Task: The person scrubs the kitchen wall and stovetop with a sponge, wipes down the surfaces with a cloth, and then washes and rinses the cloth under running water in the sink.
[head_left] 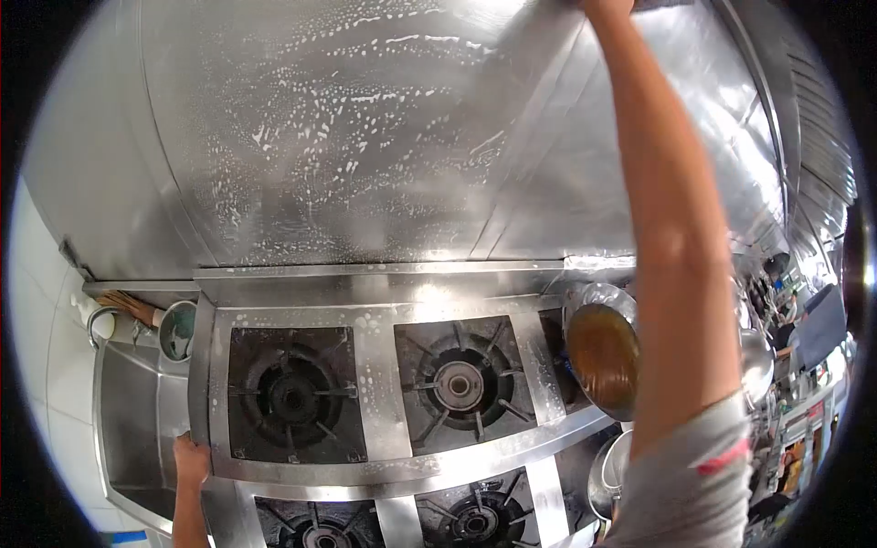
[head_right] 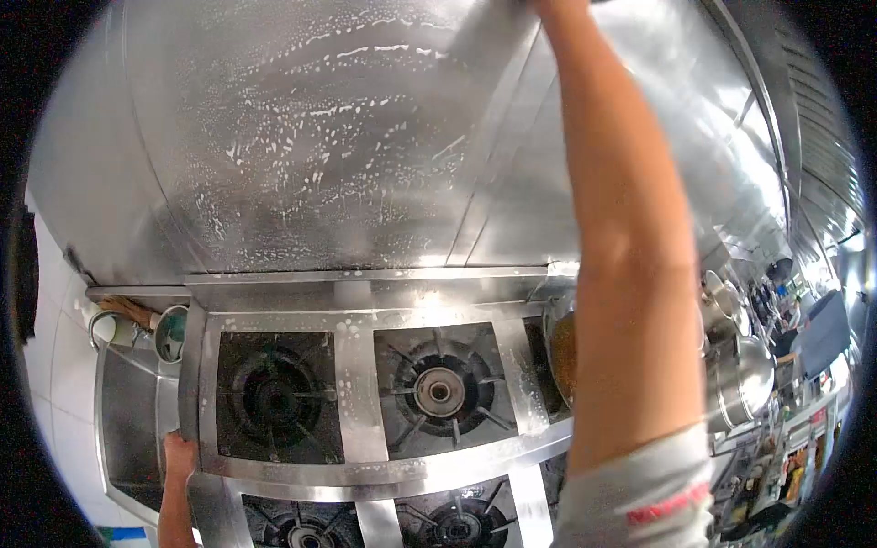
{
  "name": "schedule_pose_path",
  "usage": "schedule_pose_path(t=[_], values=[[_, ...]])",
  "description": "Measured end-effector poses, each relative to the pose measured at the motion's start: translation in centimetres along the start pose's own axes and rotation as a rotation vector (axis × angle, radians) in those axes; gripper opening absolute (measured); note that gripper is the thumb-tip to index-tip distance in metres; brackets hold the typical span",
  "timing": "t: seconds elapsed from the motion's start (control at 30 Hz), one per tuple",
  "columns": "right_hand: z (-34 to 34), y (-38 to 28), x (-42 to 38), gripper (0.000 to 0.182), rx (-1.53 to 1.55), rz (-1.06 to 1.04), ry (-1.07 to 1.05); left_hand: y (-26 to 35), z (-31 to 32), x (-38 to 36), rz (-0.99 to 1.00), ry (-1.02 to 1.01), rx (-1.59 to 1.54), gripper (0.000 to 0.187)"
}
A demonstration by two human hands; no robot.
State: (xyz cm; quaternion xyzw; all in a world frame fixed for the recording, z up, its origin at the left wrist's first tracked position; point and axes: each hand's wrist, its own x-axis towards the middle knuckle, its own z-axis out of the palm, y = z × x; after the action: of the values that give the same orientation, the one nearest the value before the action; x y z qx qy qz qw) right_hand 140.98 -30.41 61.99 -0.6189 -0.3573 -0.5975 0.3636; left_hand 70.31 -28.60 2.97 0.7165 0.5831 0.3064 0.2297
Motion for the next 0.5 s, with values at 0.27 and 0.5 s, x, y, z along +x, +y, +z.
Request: schedule_pose_path(t=[0.27, 0.5], values=[[-4.0, -1.0, -35.4, 0.069, -0.069, -0.301, -0.364, 3.1, -1.7, -0.2, -0.124, -0.118, 0.104, 0.03], [-1.5, 1.2, -23.6, 0.05, -0.126, -0.197, -0.348, 1.1, -1.4, 0.1, -0.028, -0.142, 0.075, 0.033]])
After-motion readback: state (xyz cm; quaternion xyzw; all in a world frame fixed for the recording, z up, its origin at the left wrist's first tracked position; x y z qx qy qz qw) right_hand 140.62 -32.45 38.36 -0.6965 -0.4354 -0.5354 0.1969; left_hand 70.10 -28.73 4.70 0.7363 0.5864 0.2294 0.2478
